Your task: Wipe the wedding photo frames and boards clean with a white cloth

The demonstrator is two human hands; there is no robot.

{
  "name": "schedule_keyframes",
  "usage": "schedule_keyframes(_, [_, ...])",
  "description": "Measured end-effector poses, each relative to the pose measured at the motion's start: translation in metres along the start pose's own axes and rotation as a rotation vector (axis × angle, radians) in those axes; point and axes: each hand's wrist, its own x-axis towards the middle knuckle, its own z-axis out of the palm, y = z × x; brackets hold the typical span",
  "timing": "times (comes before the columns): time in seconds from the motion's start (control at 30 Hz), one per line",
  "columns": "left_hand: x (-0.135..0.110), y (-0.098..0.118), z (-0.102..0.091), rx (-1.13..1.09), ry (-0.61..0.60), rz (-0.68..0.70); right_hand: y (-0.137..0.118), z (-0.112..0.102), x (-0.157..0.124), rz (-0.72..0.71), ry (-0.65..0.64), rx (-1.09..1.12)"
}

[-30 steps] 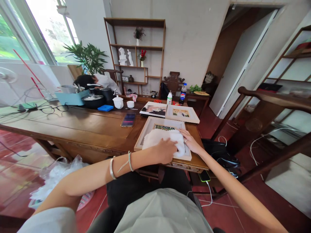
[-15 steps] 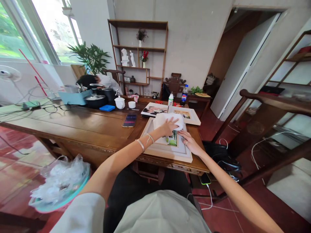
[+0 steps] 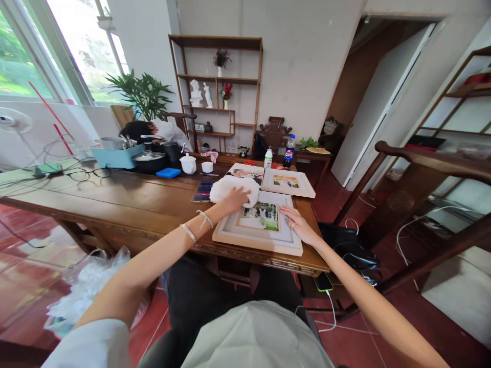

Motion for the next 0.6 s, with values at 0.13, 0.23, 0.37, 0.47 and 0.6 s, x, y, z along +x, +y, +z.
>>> schedule_keyframes(0.13, [-0.033, 0.007, -0.005, -0.007, -0.053, 0.065, 0.000, 0.000, 0.000, -0.011, 0.005, -0.005])
schedule_keyframes(0.23, [-0.067, 0.030, -0.013, -0.068, -0.116, 0.153, -0.001, 0.000, -0.001, -0.009, 0.005, -0.008])
schedule_keyframes(0.37, [-0.102, 0.052, -0.021, -0.147, -0.138, 0.287, -0.002, 0.000, -0.001, 0.001, 0.017, -0.016])
schedule_keyframes(0.47, [-0.101, 0.053, -0.012, -0.179, -0.034, 0.262, -0.001, 0.000, -0.001, -0.011, 0.014, -0.017])
schedule_keyframes(0.6, [-0.065, 0.034, 0.011, -0.091, 0.086, 0.106, 0.001, 0.000, -0.001, -0.034, 0.015, -0.008])
